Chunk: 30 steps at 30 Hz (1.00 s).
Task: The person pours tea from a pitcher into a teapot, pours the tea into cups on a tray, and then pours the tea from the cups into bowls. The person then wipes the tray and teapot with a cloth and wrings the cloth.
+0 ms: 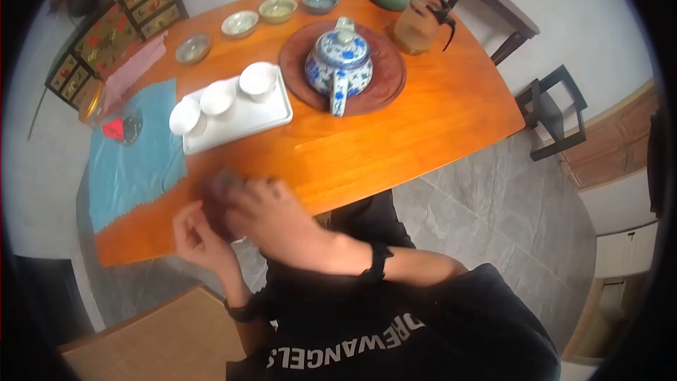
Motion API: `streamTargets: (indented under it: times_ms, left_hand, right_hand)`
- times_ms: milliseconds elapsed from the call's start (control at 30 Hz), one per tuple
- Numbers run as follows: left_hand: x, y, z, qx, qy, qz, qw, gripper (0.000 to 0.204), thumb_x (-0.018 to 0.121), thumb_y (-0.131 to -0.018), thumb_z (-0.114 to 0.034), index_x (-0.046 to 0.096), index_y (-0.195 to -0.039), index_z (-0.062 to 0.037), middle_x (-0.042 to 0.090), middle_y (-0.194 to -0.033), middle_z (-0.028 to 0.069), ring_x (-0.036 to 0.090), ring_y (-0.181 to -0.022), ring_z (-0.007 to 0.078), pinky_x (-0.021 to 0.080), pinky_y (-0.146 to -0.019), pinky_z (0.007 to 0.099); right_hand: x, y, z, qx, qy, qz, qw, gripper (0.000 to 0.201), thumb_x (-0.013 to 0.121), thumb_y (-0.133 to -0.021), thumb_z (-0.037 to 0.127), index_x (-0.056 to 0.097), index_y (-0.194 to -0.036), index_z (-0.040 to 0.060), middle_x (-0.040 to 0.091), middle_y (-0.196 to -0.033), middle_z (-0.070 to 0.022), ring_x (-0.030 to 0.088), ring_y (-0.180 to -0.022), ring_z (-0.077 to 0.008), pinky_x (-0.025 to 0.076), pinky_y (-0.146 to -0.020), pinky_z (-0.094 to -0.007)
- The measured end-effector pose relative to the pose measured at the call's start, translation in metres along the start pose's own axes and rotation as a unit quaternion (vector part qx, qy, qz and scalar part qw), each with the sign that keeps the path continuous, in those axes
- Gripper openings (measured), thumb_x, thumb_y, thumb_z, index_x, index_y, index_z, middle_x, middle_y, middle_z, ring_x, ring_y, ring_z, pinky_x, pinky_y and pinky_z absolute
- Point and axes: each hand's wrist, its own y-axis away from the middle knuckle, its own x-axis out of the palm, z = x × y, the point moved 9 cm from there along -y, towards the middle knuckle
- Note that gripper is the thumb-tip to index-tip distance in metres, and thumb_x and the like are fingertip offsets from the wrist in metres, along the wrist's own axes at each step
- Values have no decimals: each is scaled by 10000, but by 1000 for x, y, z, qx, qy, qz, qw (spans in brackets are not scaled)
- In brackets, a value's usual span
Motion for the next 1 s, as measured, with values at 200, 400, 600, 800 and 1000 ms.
streamTargets:
  times_ms: [200, 400, 600, 800, 1000]
  left_hand:
    - [5, 1, -15, 57, -16, -13, 998, 146, 591, -1029, -79, 678, -950, 8, 669, -832, 35, 553, -684, 86, 410, -606, 220]
    - [39, 9, -29, 72, -180, 107, 975, 112, 593, -950, -17, 700, -919, -17, 653, -726, 80, 491, -527, 130, 334, -486, 270]
    - [42, 8, -29, 70, -198, 104, 972, 100, 592, -942, -9, 686, -907, -6, 589, -674, 50, 426, -516, 99, 290, -473, 265]
    - [44, 7, -29, 88, -216, 124, 965, 111, 584, -959, -19, 676, -901, 4, 517, -630, 1, 351, -521, 40, 238, -470, 243]
    - [46, 9, -27, 120, -233, 136, 955, 116, 575, -964, 6, 675, -905, 9, 543, -642, 14, 351, -509, 47, 238, -469, 244]
  right_hand:
    - [-55, 46, -69, 104, -191, 84, 972, 298, 707, -744, 59, 697, -1034, 128, 658, -1103, -41, 594, -1105, -282, 485, -943, -395]
    - [-203, 97, -216, 327, -16, -146, 934, 427, 645, -803, -44, 625, -1217, 56, 703, -1098, -175, 706, -1018, -324, 561, -828, -382]
    - [-219, 67, -224, 220, -36, -345, 912, 317, 673, -837, -51, 631, -1150, -38, 648, -1154, -172, 647, -1023, -303, 517, -907, -372]
    - [-121, 60, -249, 316, 18, -102, 943, 652, 797, -821, 185, 543, -1401, 30, 550, -1409, -165, 468, -1290, -404, 382, -1073, -488]
    - [-117, 74, -272, 309, 55, -28, 949, 593, 809, -811, 218, 593, -1328, 21, 521, -1437, -191, 421, -1340, -424, 335, -1113, -500]
